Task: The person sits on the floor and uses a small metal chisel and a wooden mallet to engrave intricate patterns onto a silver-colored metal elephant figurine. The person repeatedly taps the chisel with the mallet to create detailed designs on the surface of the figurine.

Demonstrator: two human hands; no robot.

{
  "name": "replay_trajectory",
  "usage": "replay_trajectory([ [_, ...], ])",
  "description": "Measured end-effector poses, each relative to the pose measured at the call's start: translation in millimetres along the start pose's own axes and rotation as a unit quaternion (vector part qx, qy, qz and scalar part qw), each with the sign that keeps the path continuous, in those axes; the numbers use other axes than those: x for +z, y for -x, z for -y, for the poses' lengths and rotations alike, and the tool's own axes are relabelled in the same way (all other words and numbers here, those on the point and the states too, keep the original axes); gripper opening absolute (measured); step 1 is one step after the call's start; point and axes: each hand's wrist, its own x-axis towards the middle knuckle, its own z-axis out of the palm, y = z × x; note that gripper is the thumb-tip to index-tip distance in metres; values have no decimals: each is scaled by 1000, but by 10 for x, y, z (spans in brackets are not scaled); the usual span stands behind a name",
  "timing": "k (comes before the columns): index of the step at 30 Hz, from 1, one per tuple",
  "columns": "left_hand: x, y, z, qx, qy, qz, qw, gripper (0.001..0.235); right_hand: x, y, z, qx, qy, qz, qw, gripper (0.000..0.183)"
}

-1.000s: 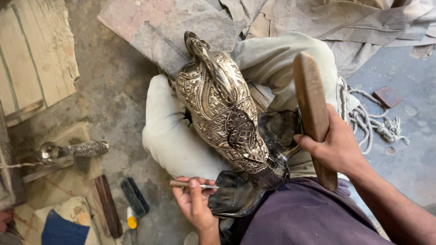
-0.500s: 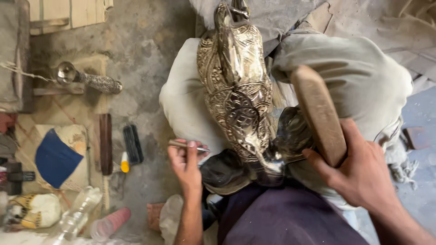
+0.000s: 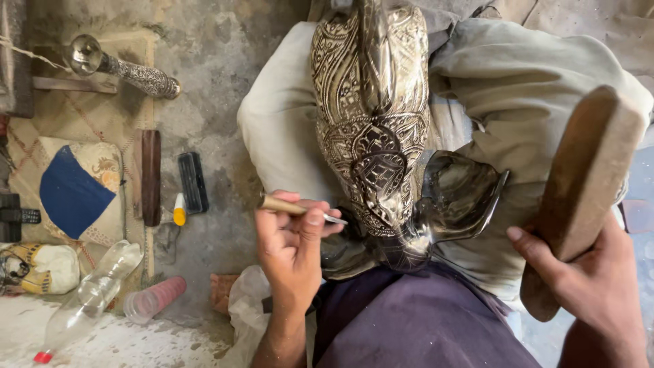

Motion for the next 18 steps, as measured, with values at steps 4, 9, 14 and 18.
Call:
replay_trajectory([
  [4, 111, -17, -52, 3, 12, 29, 1000, 34, 65, -8, -100, -22, 41, 8, 999, 37],
  [9, 207, 4, -54, 31, -66, 39, 997, 50, 93, -37, -122, -74, 13, 8, 997, 49],
  [14, 264, -18, -71, 45, -119, 33, 991, 47, 109, -47, -120, -58, 31, 14, 998, 43],
  [18, 302, -35, -82, 63, -113, 32, 991, 43, 100, -77, -84, -45, 32, 10, 998, 42],
])
